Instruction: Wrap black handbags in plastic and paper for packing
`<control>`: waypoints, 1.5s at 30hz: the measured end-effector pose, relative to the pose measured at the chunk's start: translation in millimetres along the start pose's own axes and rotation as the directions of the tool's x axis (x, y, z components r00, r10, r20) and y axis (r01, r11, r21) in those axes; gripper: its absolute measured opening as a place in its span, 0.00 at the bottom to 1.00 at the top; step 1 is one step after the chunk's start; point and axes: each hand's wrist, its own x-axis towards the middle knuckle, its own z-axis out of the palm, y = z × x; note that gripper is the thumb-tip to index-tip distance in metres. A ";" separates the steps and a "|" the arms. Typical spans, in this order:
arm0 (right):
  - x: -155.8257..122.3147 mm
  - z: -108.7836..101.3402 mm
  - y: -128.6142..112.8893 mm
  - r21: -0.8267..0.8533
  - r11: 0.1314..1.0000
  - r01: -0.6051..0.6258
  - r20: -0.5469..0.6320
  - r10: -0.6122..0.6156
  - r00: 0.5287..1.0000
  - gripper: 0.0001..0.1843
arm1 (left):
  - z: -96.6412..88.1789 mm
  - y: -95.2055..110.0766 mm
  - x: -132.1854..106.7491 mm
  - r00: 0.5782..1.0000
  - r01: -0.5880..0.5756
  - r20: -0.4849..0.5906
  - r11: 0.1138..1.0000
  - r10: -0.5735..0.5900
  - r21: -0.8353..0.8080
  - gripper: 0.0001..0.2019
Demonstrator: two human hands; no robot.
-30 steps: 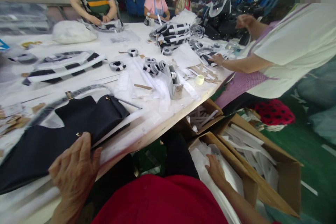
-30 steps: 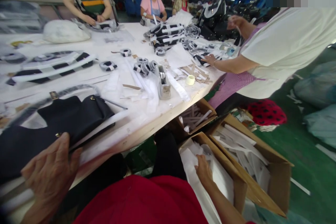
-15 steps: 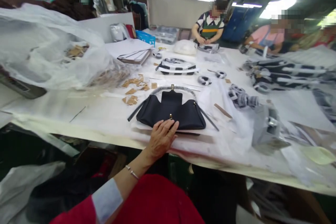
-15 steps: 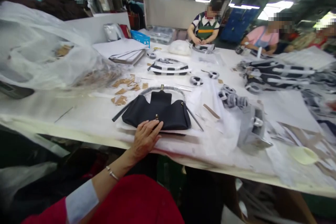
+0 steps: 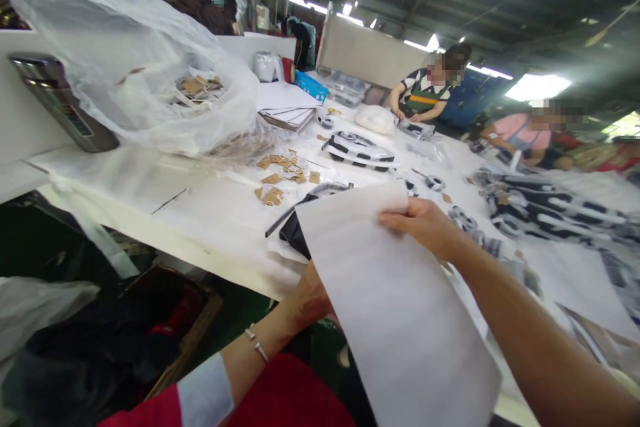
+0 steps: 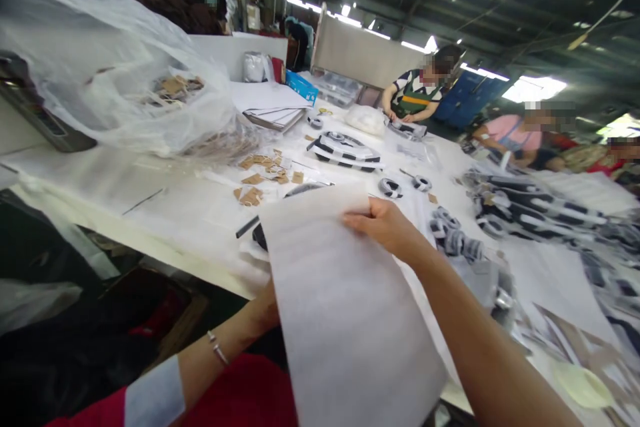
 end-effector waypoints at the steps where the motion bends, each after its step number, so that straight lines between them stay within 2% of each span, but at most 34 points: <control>1: 26.9 2.7 -7.2 -0.107 0.992 0.072 0.078 -0.064 0.995 0.20 | 0.3 -1.2 -1.1 0.999 -0.032 -0.015 0.999 0.032 -0.012 0.15; 3: 72.5 6.9 -12.8 -0.420 0.883 0.210 0.212 -0.130 0.969 0.13 | 0.9 -4.2 -3.8 0.994 -0.103 -0.029 0.995 0.102 -0.021 0.13; 5: 103.3 11.6 -13.1 -0.646 0.709 0.282 0.244 -0.158 0.957 0.07 | 1.2 -6.4 -5.8 0.992 -0.126 -0.017 0.992 0.125 -0.023 0.11; 6: 113.3 15.4 -13.3 -0.704 0.646 0.296 0.240 -0.175 0.955 0.06 | 0.9 -7.0 -6.4 0.992 -0.123 -0.001 0.992 0.123 -0.027 0.10; 8: 125.4 26.6 -15.8 -0.732 0.600 0.322 0.252 -0.200 0.947 0.07 | -0.4 -7.2 -6.4 0.995 -0.096 0.032 0.994 0.098 -0.043 0.10; 10: 131.3 40.7 -19.2 -0.731 0.549 0.405 0.312 -0.259 0.914 0.08 | -2.6 -6.7 -5.4 0.995 -0.081 0.057 0.994 0.085 -0.069 0.10; 13: 134.0 56.4 -20.8 -0.716 0.362 0.597 0.423 -0.455 0.784 0.14 | -5.9 -5.9 -3.6 0.992 -0.065 0.102 0.993 0.075 -0.098 0.15; 14: 133.2 58.5 -20.1 -0.726 0.296 0.621 0.423 -0.519 0.743 0.20 | -6.7 -5.8 -3.1 0.991 -0.061 0.110 0.993 0.072 -0.102 0.16; 15: 131.1 59.1 -18.8 -0.752 0.261 0.606 0.387 -0.569 0.726 0.27 | -7.2 -5.7 -2.8 0.991 -0.055 0.113 0.993 0.067 -0.104 0.17; 16: 127.3 58.5 -17.1 -0.786 0.275 0.554 0.312 -0.597 0.739 0.34 | -7.5 -5.6 -2.6 0.992 -0.049 0.112 0.993 0.061 -0.103 0.17; 17: 121.8 57.2 -14.9 -0.812 0.326 0.485 0.217 -0.601 0.769 0.39 | -7.6 -5.6 -2.5 0.992 -0.046 0.109 0.994 0.057 -0.100 0.17; 19: 104.4 55.1 -8.4 -0.794 0.494 0.355 0.054 -0.525 0.850 0.44 | -7.6 -5.6 -2.6 0.994 -0.047 0.091 0.995 0.055 -0.093 0.16; 20: 92.7 55.0 -3.5 -0.748 0.580 0.323 0.034 -0.451 0.892 0.43 | -7.5 -5.7 -2.9 0.995 -0.050 0.082 0.995 0.058 -0.090 0.16; 22: 66.0 57.9 9.8 -0.612 0.724 0.317 0.145 -0.292 0.945 0.37 | -7.0 -5.8 -3.7 0.995 -0.057 0.079 0.994 0.064 -0.089 0.16; 24: 39.7 64.1 26.5 -0.476 0.815 0.329 0.308 -0.197 0.931 0.35 | -6.4 -6.0 -5.1 0.993 -0.050 0.106 0.995 0.059 -0.089 0.15; 26: 19.4 71.2 42.1 -0.398 0.861 0.316 0.331 -0.186 0.925 0.37 | -6.0 -6.2 -6.4 0.989 -0.036 0.136 0.995 0.049 -0.091 0.13; 29: 4.6 79.3 54.6 -0.338 0.896 0.289 0.242 -0.214 0.946 0.33 | -6.7 -6.5 -7.0 0.988 -0.041 0.144 0.993 0.057 -0.111 0.14; 33: 1.3 85.2 52.0 -0.337 0.886 0.317 0.221 -0.253 0.942 0.32 | -8.3 -6.8 -5.7 0.991 -0.038 0.125 0.994 0.050 -0.101 0.14; 35: 1.0 88.6 49.0 -0.352 0.872 0.341 0.176 -0.296 0.939 0.26 | -8.2 -6.9 -5.5 0.994 -0.032 0.106 0.995 0.042 -0.096 0.14; 38: 0.4 96.7 47.1 -0.372 0.860 0.349 0.042 -0.360 0.932 0.16 | -7.4 -7.0 -5.9 0.995 -0.032 0.087 0.994 0.042 -0.103 0.13; 41: 0.6 109.4 48.2 -0.416 0.828 0.375 -0.069 -0.440 0.896 0.15 | -7.8 -6.3 -5.7 0.995 -0.033 0.087 0.995 0.041 -0.096 0.13; 43: 1.0 119.6 50.4 -0.479 0.770 0.422 -0.065 -0.510 0.858 0.16 | -8.7 -5.9 -5.3 0.995 -0.031 0.087 0.995 0.040 -0.094 0.13; 45: 0.9 129.1 53.5 -0.547 0.712 0.440 -0.029 -0.542 0.840 0.17 | -9.4 -6.4 -5.3 0.995 -0.032 0.091 0.994 0.042 -0.105 0.12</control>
